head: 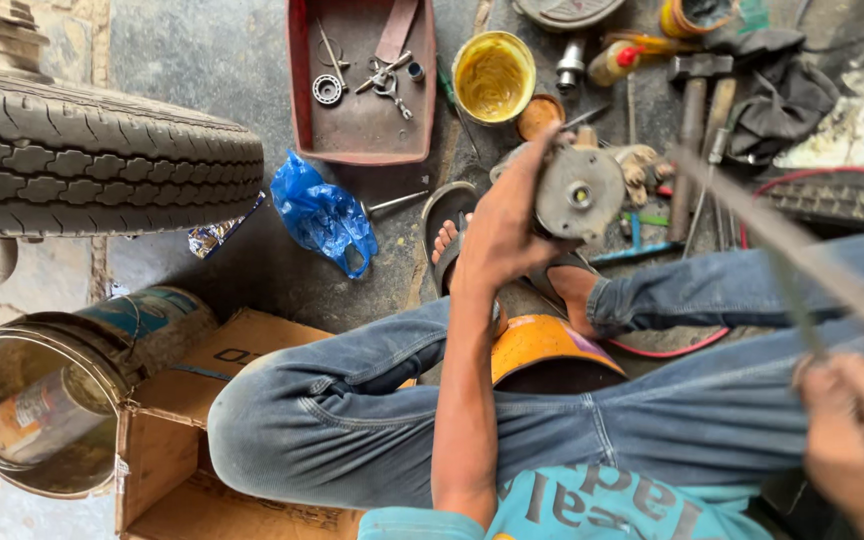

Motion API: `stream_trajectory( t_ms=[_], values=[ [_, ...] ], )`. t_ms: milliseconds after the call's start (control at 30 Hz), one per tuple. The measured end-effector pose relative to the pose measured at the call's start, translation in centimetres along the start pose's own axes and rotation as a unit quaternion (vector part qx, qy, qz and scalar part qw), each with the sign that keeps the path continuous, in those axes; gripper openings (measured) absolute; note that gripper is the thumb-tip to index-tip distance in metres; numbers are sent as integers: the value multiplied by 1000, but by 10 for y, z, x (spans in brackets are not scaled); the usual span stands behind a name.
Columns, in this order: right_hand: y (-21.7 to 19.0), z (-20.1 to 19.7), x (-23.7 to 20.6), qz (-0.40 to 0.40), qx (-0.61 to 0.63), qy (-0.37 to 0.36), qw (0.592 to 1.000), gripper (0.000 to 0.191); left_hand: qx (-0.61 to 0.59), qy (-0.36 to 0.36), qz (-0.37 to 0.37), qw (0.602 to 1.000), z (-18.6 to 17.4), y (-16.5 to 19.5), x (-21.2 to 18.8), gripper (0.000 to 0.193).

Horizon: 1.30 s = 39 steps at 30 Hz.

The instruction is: The person sits on the ground beside a motorcycle and repairs a starter motor. They use a screwdriver and a socket wrench to loosen and remove parts, handle the housing and end cap, apply grease from a container, and reassemble the components by hand.

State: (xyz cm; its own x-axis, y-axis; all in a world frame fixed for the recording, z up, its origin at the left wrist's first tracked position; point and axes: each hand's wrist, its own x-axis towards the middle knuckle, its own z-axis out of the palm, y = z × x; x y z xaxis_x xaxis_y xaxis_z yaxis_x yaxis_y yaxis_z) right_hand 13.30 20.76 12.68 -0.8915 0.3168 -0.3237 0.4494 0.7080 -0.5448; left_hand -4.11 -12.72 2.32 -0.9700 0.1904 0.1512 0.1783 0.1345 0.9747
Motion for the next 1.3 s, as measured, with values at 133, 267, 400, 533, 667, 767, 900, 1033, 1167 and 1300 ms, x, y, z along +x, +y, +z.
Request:
stream_trajectory(
  t_ms=[133, 267, 400, 533, 667, 767, 900, 1033, 1167, 1300],
  values=[
    [-4, 6, -6, -58, -27, -28, 998, 38, 64, -8, 6, 998, -1, -5, -2, 108],
    [6, 7, -5, 14, -36, -55, 998, 30, 57, -20, 7, 998, -1, -11, 1, 113],
    [25, 18, -9, -41, -38, -41, 998, 26, 63, -9, 9, 998, 0, -12, 4, 113],
    [40, 22, -11, -53, -57, -35, 996, 25, 61, 12, 24, 998, 4, -13, 3, 108],
    [48, 25, -13, -49, -61, -36, 996, 25, 63, 21, 28, 997, 8, -15, 2, 103],
    [52, 26, -17, -50, -66, -34, 996, 25, 52, 24, 40, 998, 7, -16, 3, 101],
    [55, 29, -22, -48, -70, -35, 996, 24, 35, 15, 31, 999, 4, -15, 4, 103],
    [58, 29, -24, -48, -72, -31, 996, 24, 30, 15, 33, 999, 3, -15, 5, 103],
    [61, 29, -26, -52, -71, -30, 996, 23, 31, 19, 33, 999, 4, -14, 6, 101],
    [63, 31, -28, -54, -72, -28, 996, 23, 20, 17, 36, 999, 5, -15, 7, 101]
  ],
)
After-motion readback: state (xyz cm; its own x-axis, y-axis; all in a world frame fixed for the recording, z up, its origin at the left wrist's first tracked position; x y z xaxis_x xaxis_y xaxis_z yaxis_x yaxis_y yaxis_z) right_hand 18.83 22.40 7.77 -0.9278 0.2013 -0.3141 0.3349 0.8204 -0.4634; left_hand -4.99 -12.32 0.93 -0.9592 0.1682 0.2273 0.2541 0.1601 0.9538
